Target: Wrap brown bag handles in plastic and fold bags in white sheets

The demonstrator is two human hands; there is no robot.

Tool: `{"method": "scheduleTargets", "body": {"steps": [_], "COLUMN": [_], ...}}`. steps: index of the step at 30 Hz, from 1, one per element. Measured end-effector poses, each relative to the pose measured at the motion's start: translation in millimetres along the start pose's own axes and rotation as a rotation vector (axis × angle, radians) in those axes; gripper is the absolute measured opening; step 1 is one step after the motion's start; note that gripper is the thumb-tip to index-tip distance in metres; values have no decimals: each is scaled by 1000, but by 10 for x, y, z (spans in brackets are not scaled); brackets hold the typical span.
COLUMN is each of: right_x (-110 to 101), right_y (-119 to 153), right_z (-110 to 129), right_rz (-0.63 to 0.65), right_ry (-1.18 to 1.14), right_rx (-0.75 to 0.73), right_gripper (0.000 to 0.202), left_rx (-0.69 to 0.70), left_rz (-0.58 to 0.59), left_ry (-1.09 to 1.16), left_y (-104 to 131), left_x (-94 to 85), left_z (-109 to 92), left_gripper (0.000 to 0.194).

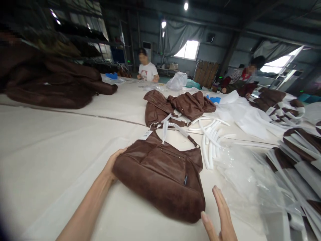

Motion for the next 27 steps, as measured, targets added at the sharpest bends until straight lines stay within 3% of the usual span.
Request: {"method": "scheduleTargets", "body": {"steps": [4,6,8,11,14,16,19,22,24,27], "right_x": [355,628,828,891,835,777,713,736,788,800], "right_y": [-50,-8,43,56,91,141,206,220,221,213], "right_z": [596,632,551,457,453,477,443,311,235,172], "right_rz": [235,438,592,597,531,478,407,378,390,377], "right_ry": [317,402,438,446,427,396,349,350,359,348], "right_rx": [-380,-423,-394,-369,-431,-509,-596,-635,-654,-615], "right_gripper": [72,70,67,64,62,66,76,84,86,84], "left_rx": [74,138,270,432,323,295,402,416,341,258], "left_rz": [-133,-240,-247,13,319,414,326,114,42,21], "left_ry": [-454,-604,-682,-759,-811,-1043,-1472,-1610,-1628,-1624], "left_y": [283,417,563,813,1011,1057,891,513,224,-113], "left_x": [-157,-212,-80,430,839,996,1153,1260,1310,1405], "left_z": [-297,-488,-616,-476,-99,-47,-350,-627,-580,-335], "left_gripper": [38,38,39,33,24,11,30,39,40,37]}}
Point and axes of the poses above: each hand's wrist, its own y-axis away from the middle knuckle, its own x-axis out of the palm, z = x × y, the point moved 10 cm from there along -y, towards the middle knuckle, and after that the axes turned 7 degrees about -y, right-handed, at the moved point
